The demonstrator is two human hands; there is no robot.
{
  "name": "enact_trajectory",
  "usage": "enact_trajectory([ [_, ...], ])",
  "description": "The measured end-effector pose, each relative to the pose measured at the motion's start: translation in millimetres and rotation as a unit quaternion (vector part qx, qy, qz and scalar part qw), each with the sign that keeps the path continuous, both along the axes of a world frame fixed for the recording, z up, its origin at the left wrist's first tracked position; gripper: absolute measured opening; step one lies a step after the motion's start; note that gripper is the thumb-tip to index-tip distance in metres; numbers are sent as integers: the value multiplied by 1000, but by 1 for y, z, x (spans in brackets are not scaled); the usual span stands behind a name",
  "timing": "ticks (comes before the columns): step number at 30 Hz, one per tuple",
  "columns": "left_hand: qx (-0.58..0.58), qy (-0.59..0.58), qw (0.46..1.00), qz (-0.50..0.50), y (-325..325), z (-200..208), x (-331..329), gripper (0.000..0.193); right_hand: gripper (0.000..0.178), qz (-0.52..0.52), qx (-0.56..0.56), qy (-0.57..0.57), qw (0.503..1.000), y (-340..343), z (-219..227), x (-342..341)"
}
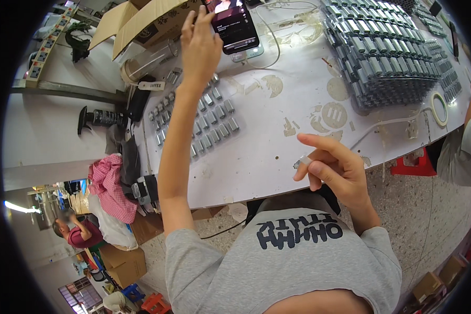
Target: The person repeatedly picks up small cylindrical metal components from a table and wraps them with a strip of white tape. The person handles the components one by one, applying the tape around the circumference of each item before placing it back on the table.
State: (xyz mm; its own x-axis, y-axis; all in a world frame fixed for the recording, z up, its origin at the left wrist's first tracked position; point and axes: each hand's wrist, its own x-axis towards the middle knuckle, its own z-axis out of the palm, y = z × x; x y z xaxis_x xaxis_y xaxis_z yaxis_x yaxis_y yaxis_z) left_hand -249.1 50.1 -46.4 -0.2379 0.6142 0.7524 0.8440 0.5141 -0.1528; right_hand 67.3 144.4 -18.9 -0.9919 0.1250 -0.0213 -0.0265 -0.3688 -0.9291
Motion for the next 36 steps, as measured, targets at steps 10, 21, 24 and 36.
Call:
enact_trajectory([
  [10,-229,-285,926,91,-110,-24,14,16,14,-5,141,131,981,-16,-12,-5],
  [21,-215,-259,938,88,-97,-36,5,29,10,-22,117,48,992,-26,0,1],
  [24,-197,-327,920,86,-95,-36,0,29,11,-28,100,46,993,-24,-2,0],
  [36,-205,-365,907,53,-90,-24,7,21,12,-25,100,32,994,-19,-5,-2],
])
